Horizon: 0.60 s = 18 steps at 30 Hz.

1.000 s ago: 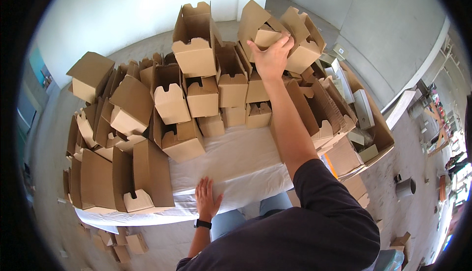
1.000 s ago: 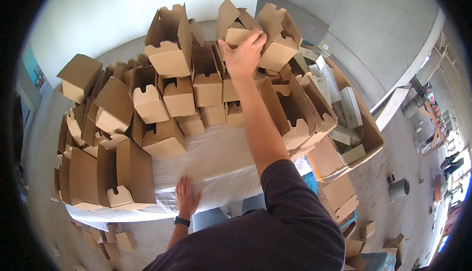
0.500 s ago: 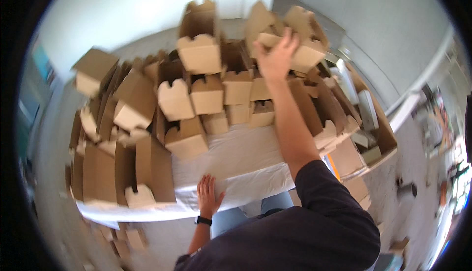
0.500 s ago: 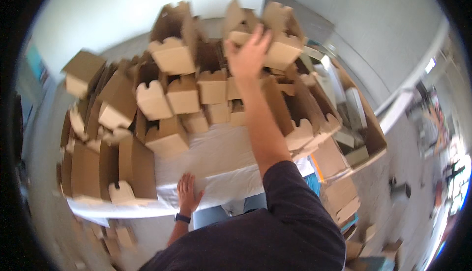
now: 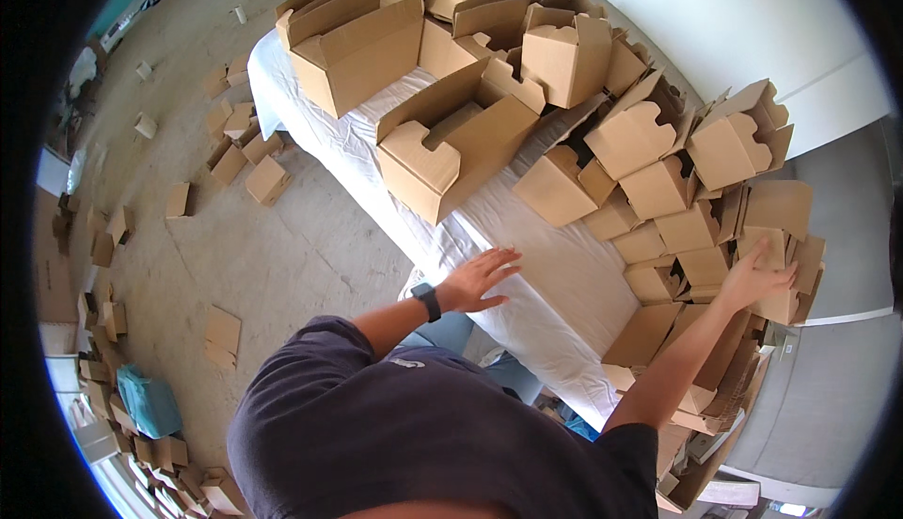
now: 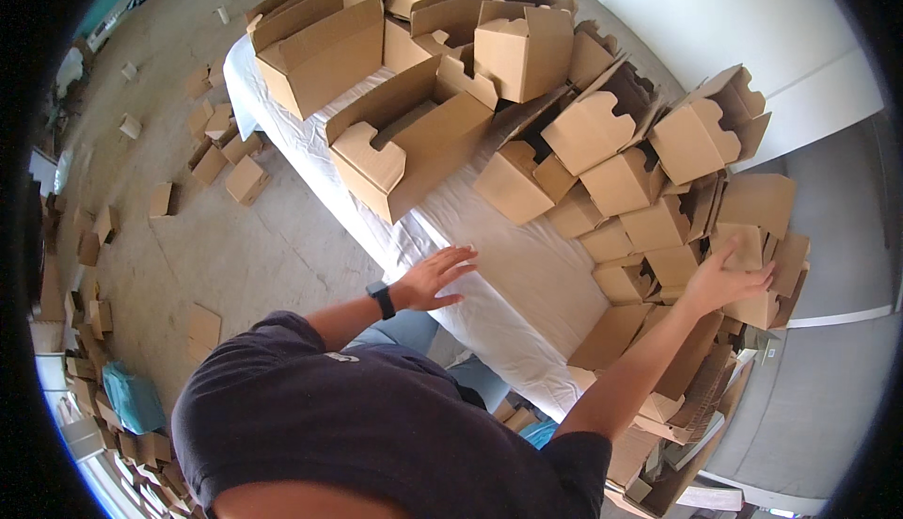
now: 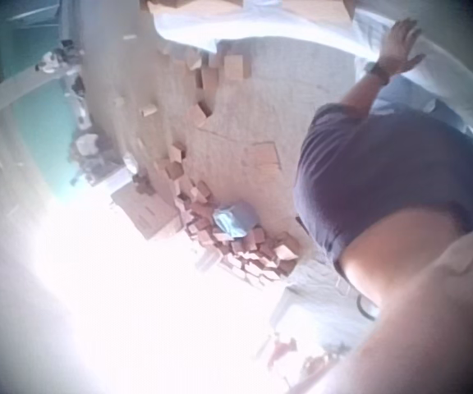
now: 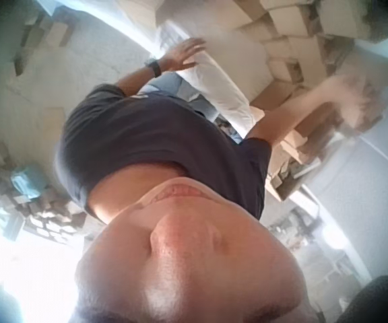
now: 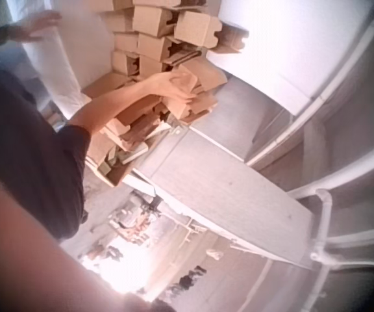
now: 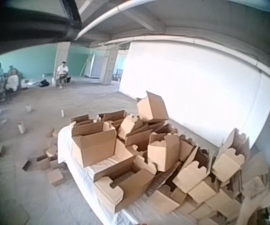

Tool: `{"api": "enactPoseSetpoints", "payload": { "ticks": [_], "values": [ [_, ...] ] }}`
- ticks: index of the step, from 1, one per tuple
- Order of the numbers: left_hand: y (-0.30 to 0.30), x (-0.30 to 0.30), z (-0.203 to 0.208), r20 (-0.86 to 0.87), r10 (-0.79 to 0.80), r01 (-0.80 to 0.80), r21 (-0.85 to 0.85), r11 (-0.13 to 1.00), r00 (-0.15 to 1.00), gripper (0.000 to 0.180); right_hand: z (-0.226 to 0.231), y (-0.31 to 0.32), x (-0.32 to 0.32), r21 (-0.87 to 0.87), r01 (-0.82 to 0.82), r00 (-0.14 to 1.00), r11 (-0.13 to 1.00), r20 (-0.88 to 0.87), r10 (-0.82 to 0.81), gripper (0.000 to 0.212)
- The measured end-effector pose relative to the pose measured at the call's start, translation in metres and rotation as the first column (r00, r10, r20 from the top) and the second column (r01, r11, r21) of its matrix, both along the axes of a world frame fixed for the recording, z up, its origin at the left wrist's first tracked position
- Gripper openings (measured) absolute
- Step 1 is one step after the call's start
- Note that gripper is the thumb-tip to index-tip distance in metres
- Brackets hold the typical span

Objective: The person places items into cardboard boxes and organizes the boxes on a table. The person picks up small packages, inserts them into boxes, and arranges the boxes in rows.

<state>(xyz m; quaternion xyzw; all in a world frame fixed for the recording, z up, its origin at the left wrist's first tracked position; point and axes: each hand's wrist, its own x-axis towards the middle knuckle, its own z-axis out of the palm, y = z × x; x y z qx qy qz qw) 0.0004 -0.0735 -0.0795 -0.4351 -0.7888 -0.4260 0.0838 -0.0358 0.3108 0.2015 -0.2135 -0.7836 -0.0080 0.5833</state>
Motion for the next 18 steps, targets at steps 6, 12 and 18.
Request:
{"api": "enactPoseSetpoints", "payload": {
  "ticks": [6, 12, 18],
  "values": [
    [-0.074, -0.015, 0.073, -0.173, 0.598, -0.500, 0.397, 0.770, 0.783, 0.056, -0.054, -0.102, 0.050, 0.008, -0.440, 0.888, 0.898, 0.157, 0.433, 0.057],
    [-0.213, -0.166, 0.113, 0.000, 0.975, -0.807, 0.561, 0.184, 0.223, 0.065, -0.160, -0.145, 0.112, -0.355, -0.434, 0.729, 0.828, 0.402, 0.554, 0.052],
    [-0.350, -0.302, 0.025, -0.017, 0.977, -0.972, 0.095, 0.215, 0.215, 0.060, -0.184, -0.166, 0.156, -0.550, -0.356, 0.617, 0.756, 0.469, 0.632, 0.049]
  ]
}}
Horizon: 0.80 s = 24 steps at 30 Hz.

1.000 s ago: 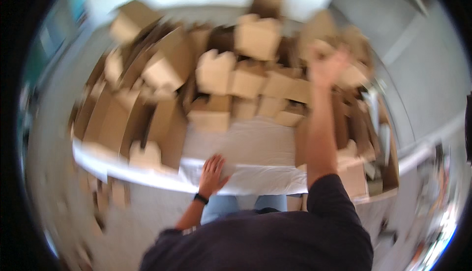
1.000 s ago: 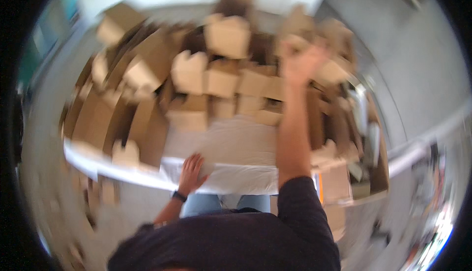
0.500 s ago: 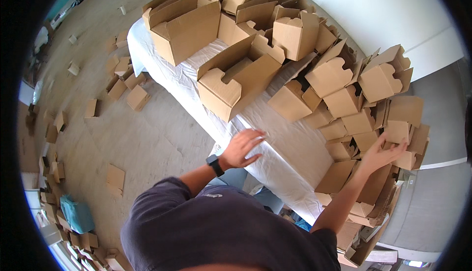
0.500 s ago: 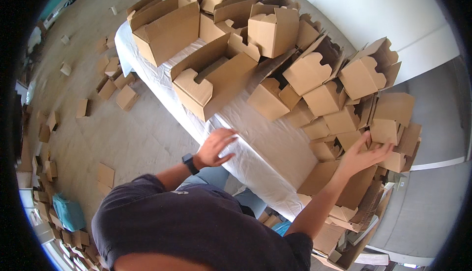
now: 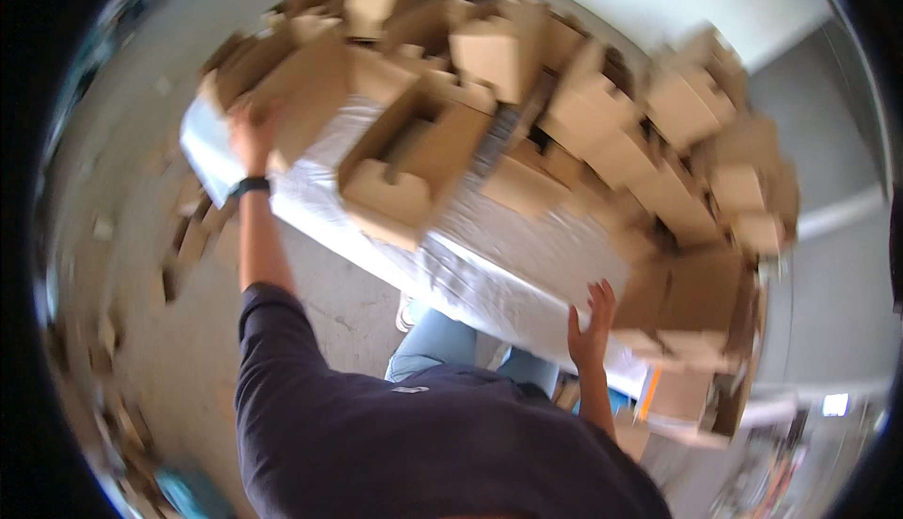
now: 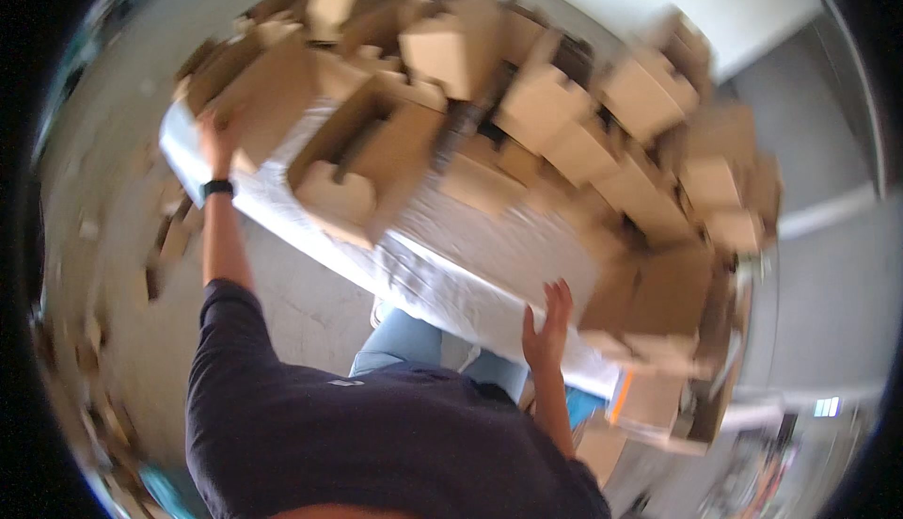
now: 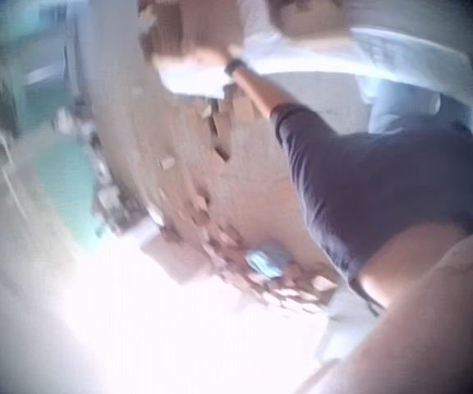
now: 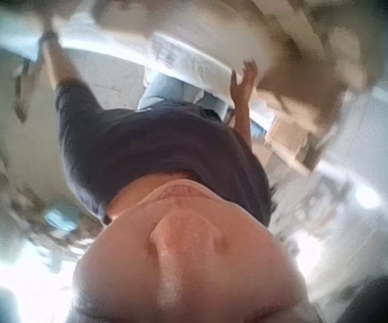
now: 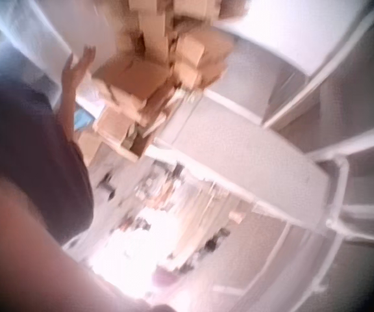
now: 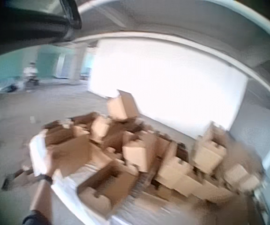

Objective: The person places items into cardboard boxes and organizes the boxes on a table. The person picks up small packages, inserts them into boxes, and arranges the boxes in rows.

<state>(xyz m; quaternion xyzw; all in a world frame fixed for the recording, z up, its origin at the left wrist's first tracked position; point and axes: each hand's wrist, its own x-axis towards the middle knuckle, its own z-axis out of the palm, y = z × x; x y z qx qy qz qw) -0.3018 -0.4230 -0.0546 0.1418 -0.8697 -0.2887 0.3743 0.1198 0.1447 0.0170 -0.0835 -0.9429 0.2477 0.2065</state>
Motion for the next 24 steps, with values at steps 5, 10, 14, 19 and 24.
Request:
{"api": "enactPoseSetpoints", "payload": {
  "ticks": [5, 10, 14, 19, 24],
  "values": [
    [-0.031, -0.005, -0.007, -0.265, -0.221, 0.225, -0.018, 0.974, 0.938, 0.026, 0.007, 0.001, 0.015, -0.077, 0.062, 0.994, 0.995, -0.084, -0.068, 0.043],
    [0.041, 0.152, 0.110, -0.440, 0.154, -0.088, 0.168, 0.982, 0.885, 0.032, 0.011, 0.001, 0.036, -0.093, 0.156, 0.985, 0.983, -0.054, -0.162, 0.039],
    [0.025, 0.210, 0.133, -0.721, 0.083, 0.026, 0.139, 0.990, 0.687, 0.019, 0.001, 0.003, 0.056, -0.121, 0.154, 0.981, 0.981, -0.098, -0.166, 0.038],
    [0.098, 0.273, 0.226, -0.947, -0.072, 0.503, 0.101, 0.859, 0.312, 0.012, 0.002, -0.001, 0.072, -0.238, 0.137, 0.973, 0.962, -0.151, -0.175, 0.036],
    [0.140, 0.284, 0.234, -0.953, -0.083, 0.870, 0.228, 0.436, 0.291, 0.014, -0.002, 0.009, 0.095, -0.325, 0.227, 0.936, 0.918, -0.188, -0.298, 0.035]
  ]
}}
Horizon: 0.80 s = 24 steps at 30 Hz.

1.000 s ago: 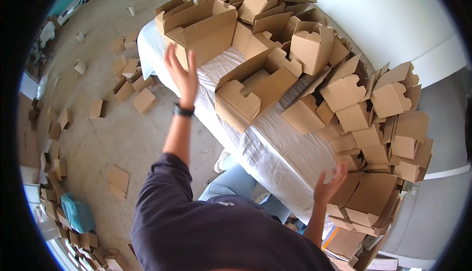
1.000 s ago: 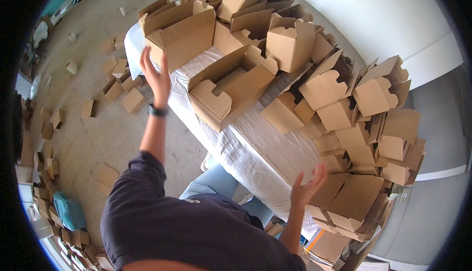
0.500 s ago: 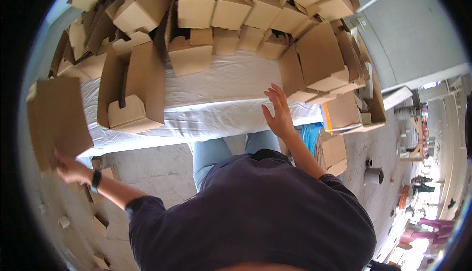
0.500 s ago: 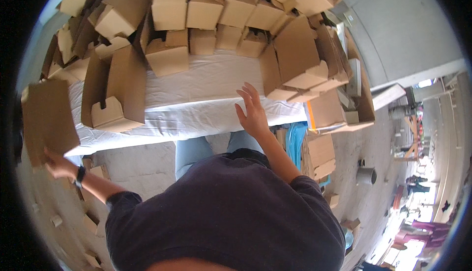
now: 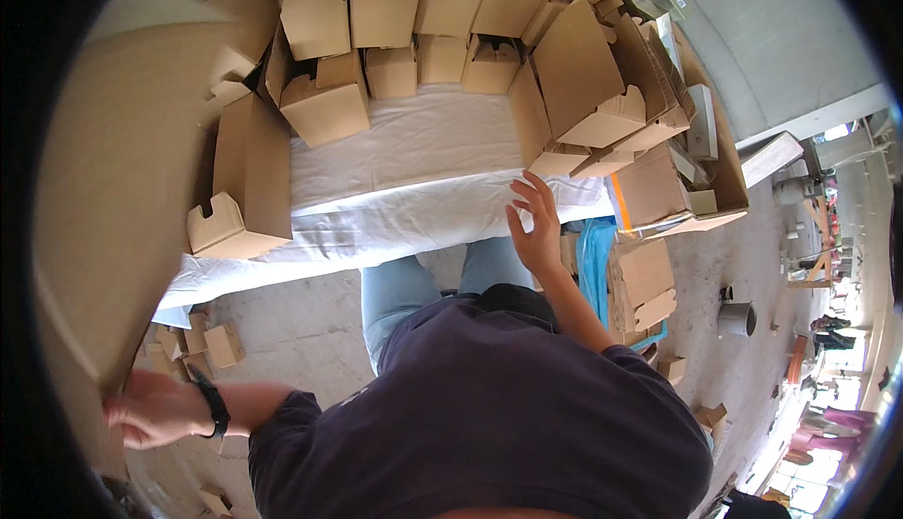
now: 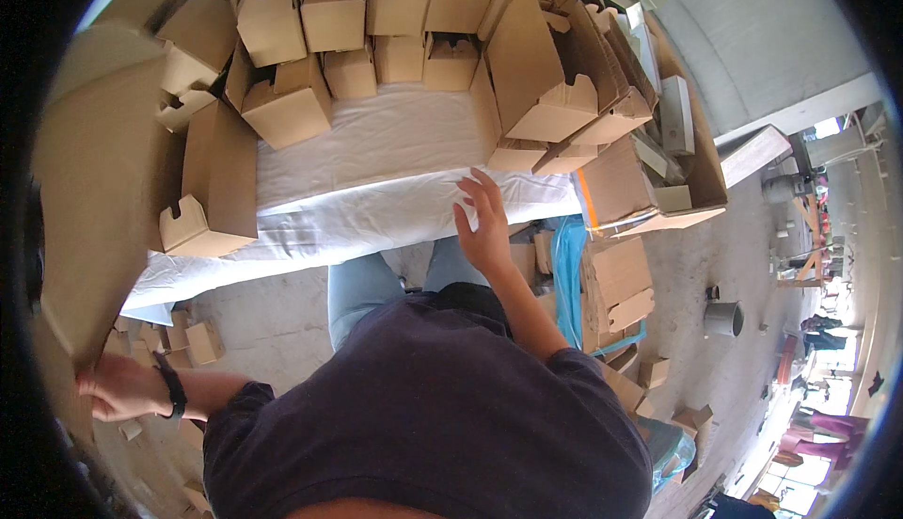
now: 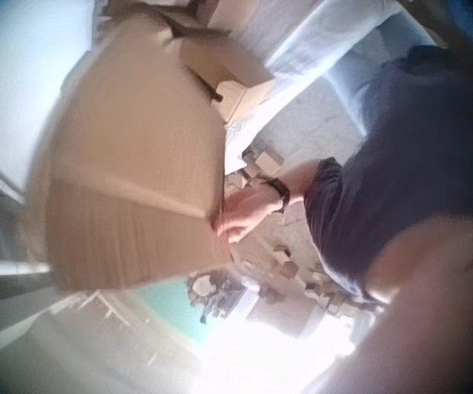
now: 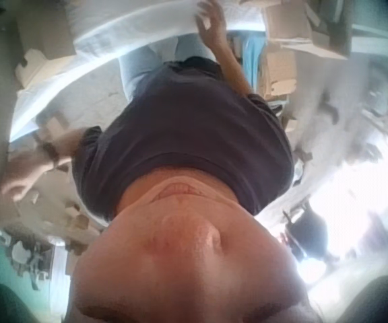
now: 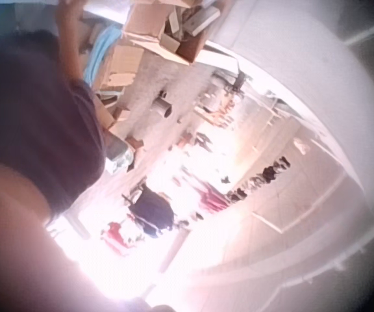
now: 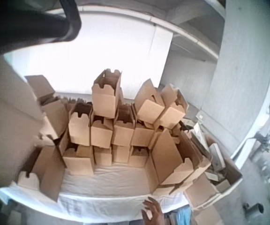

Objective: The person places items into cardboard boxes and organizes the boxes on a table. The person picks up small packages, inserts them into boxes, and arranges the boxes in rows.

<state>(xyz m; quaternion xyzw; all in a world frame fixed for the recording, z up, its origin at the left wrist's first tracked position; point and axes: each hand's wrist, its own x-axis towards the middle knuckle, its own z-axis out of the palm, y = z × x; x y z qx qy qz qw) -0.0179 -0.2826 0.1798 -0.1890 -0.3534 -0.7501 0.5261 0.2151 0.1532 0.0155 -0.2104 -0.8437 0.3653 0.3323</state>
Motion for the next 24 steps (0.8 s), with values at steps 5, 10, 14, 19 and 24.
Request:
{"api": "enactPoseSetpoints", "payload": {
  "ticks": [5, 10, 14, 19, 24],
  "values": [
    [0.088, 0.007, -0.041, 0.275, -0.124, 0.290, -0.721, 0.630, 0.953, 0.016, -0.006, 0.009, 0.021, -0.076, 0.089, 0.996, 0.993, -0.006, -0.090, 0.035],
    [0.172, 0.008, -0.069, 0.263, -0.396, 0.348, -0.924, 0.159, 0.880, 0.018, -0.008, 0.013, 0.039, -0.092, 0.199, 0.980, 0.976, -0.002, -0.200, 0.032],
    [0.187, 0.005, -0.131, 0.403, -0.434, 0.454, -0.891, 0.017, 0.806, 0.025, -0.012, 0.011, 0.044, -0.228, 0.157, 0.987, 0.961, 0.062, -0.146, 0.026],
    [0.188, 0.015, -0.173, 0.432, -0.367, 0.457, -0.889, -0.021, 0.824, 0.024, -0.003, 0.011, 0.032, -0.656, -0.066, 0.957, 0.752, -0.255, -0.139, 0.041],
    [0.184, 0.019, -0.165, 0.488, -0.350, 0.503, -0.863, -0.053, 0.800, 0.033, 0.039, 0.007, 0.002, -0.653, -0.155, 0.982, 0.742, -0.183, 0.044, 0.051]
  ]
}}
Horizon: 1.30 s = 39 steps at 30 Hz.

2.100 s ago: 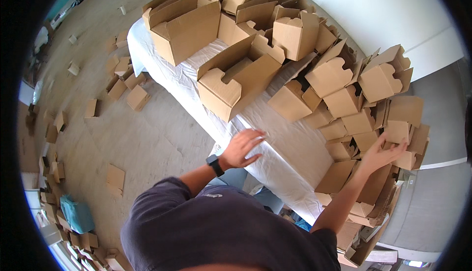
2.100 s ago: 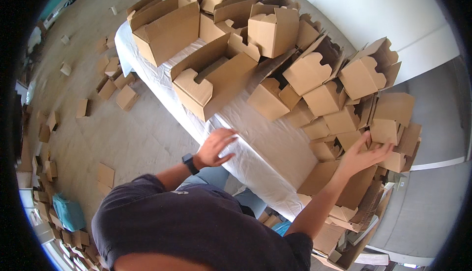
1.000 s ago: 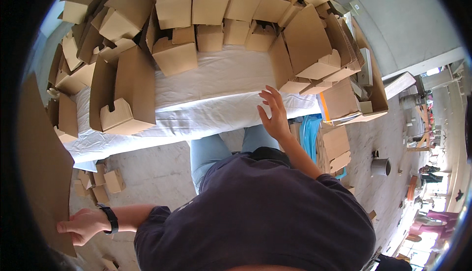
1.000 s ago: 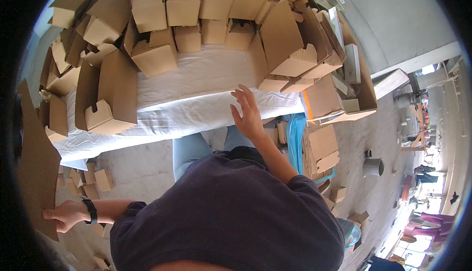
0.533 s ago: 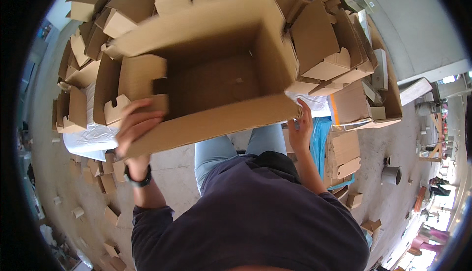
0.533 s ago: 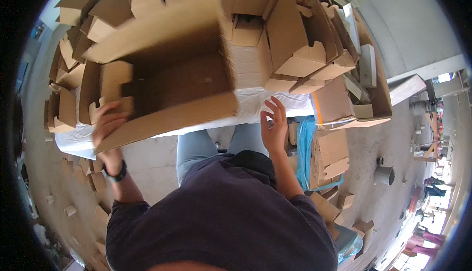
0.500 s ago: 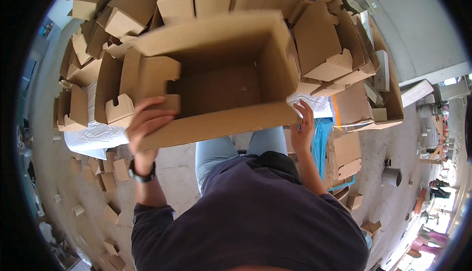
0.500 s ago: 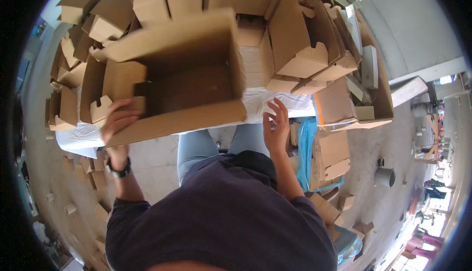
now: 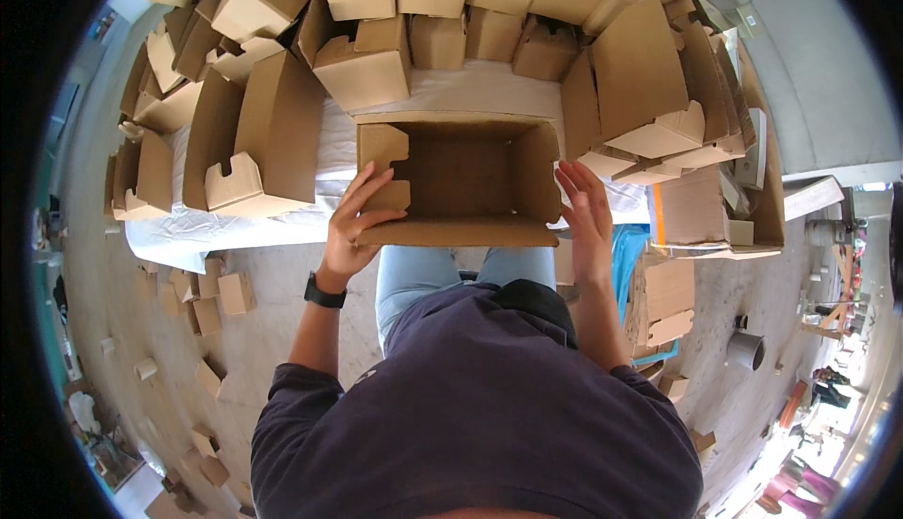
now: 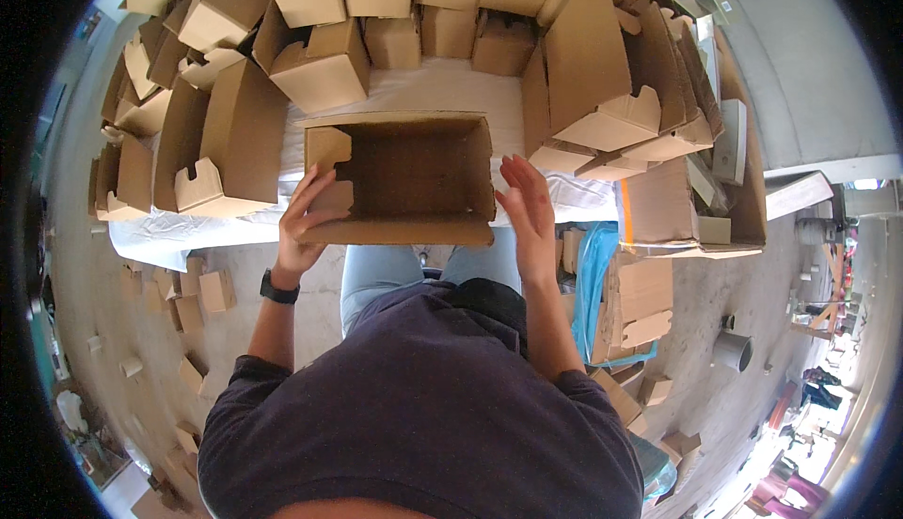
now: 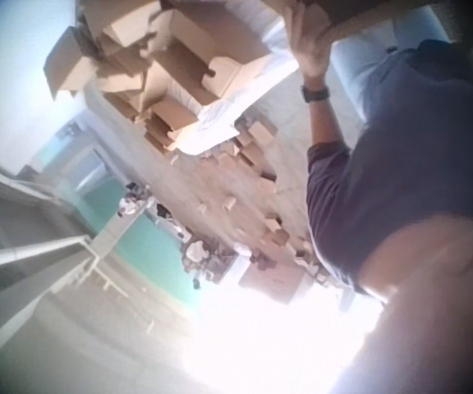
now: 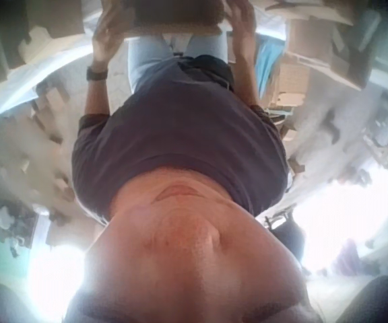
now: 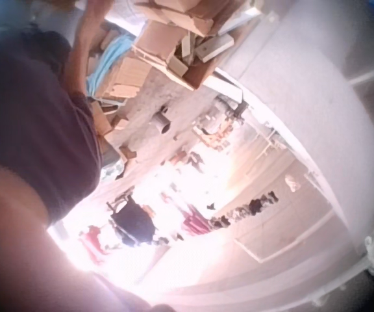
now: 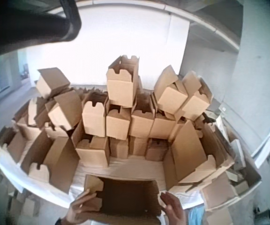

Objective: The person places items into cardboard boxes and organizes the boxes on a table. The person picks up small packages, inserts them into boxes, and arranges the boxes in rows.

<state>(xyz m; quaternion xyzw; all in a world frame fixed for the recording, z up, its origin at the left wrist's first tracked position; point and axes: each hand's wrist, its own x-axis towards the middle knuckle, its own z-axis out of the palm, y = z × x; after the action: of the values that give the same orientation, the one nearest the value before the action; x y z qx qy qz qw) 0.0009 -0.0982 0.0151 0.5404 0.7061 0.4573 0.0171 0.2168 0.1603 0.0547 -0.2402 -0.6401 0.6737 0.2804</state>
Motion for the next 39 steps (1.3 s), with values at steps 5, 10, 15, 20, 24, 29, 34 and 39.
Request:
{"api": "enactPoseSetpoints", "payload": {
  "ticks": [5, 10, 15, 20, 24, 29, 34, 39],
  "values": [
    [-0.006, -0.015, 0.024, 0.538, -0.387, 0.260, 0.299, 0.918, 0.749, 0.069, 0.015, -0.008, -0.023, 0.204, -0.113, 0.967, 0.972, 0.246, 0.061, 0.059],
    [0.007, -0.009, 0.060, 0.639, 0.234, -0.180, -0.150, 0.972, 0.732, 0.058, 0.028, -0.024, -0.026, 0.552, -0.128, 0.907, 0.824, 0.401, -0.128, 0.046],
    [0.030, -0.002, 0.090, -0.027, 0.217, -0.206, -0.434, 0.877, 0.976, 0.068, 0.046, -0.023, -0.023, 0.722, -0.281, 0.864, 0.632, 0.477, -0.160, 0.036],
    [0.055, 0.004, 0.080, -0.349, 0.131, -0.299, -0.486, 0.821, 0.928, 0.080, 0.047, 0.001, -0.033, 0.636, -0.204, 0.853, 0.744, 0.488, -0.184, 0.030],
    [0.058, 0.010, 0.067, -0.311, 0.231, -0.348, -0.404, 0.846, 0.922, 0.074, 0.016, 0.023, -0.021, 0.522, -0.008, 0.886, 0.853, 0.400, -0.237, 0.026],
    [0.039, 0.008, 0.058, 0.010, 0.310, -0.303, -0.183, 0.935, 0.951, 0.060, -0.015, 0.027, -0.008, 0.400, 0.115, 0.957, 0.909, 0.201, -0.210, 0.025],
    [0.024, 0.013, 0.042, 0.216, 0.292, -0.302, 0.014, 0.953, 0.932, 0.051, -0.051, 0.037, -0.007, 0.214, 0.161, 0.981, 0.963, 0.072, -0.180, 0.022],
    [0.003, -0.002, 0.012, 0.749, 0.157, -0.484, 0.241, 0.841, 0.644, 0.040, -0.055, 0.030, -0.011, 0.134, 0.227, 0.972, 0.965, 0.022, -0.232, 0.022]
  ]
}}
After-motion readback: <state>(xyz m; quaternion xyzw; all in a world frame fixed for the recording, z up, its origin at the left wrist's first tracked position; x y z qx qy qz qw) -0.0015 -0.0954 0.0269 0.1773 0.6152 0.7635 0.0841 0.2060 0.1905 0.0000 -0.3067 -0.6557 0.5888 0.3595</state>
